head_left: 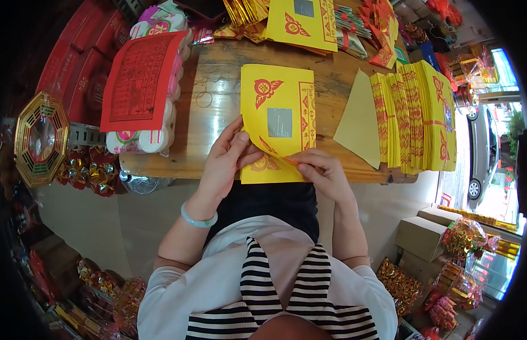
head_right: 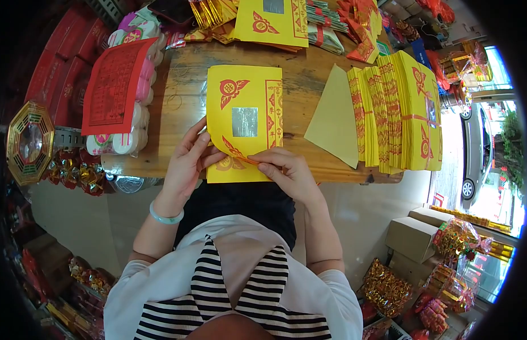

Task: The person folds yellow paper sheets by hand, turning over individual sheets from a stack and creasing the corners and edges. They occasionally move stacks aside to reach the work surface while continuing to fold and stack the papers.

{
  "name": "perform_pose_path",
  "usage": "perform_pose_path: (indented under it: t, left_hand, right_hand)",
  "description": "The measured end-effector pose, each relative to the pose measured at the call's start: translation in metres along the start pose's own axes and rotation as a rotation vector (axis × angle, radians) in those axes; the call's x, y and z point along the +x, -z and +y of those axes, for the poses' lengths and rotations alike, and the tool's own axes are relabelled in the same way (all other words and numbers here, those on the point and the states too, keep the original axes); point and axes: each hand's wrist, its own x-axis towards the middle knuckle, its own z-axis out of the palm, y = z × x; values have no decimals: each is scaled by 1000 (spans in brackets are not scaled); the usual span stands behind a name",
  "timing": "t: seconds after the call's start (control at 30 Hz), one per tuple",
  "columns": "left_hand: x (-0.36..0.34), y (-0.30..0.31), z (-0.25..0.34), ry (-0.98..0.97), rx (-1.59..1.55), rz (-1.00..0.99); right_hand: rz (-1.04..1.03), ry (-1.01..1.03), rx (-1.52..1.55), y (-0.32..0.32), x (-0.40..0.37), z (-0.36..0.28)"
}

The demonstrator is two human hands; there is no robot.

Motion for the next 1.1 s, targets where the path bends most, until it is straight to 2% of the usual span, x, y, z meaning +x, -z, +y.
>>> perform_pose_path:
  t: [0.47,0.6,0.8,0.93,1.1]
  left_hand:
    - [0,3,0,14,9,3]
    - [0,3,-4,-65,99,-25]
    - [3,10,-8,-75,134,-52]
    - [1,14,-18,-391,506,28]
    - [-6,5,-19,-336,400,-22]
  right_hand:
    - [46,-23,68,-1,0,10]
    - [68,-23,32,-1,0,13]
    - [138,-75,88,-3,-3,15]
    - [151,-94,103,-2,-3,16]
    - [138,-46,67,-2,-4,19]
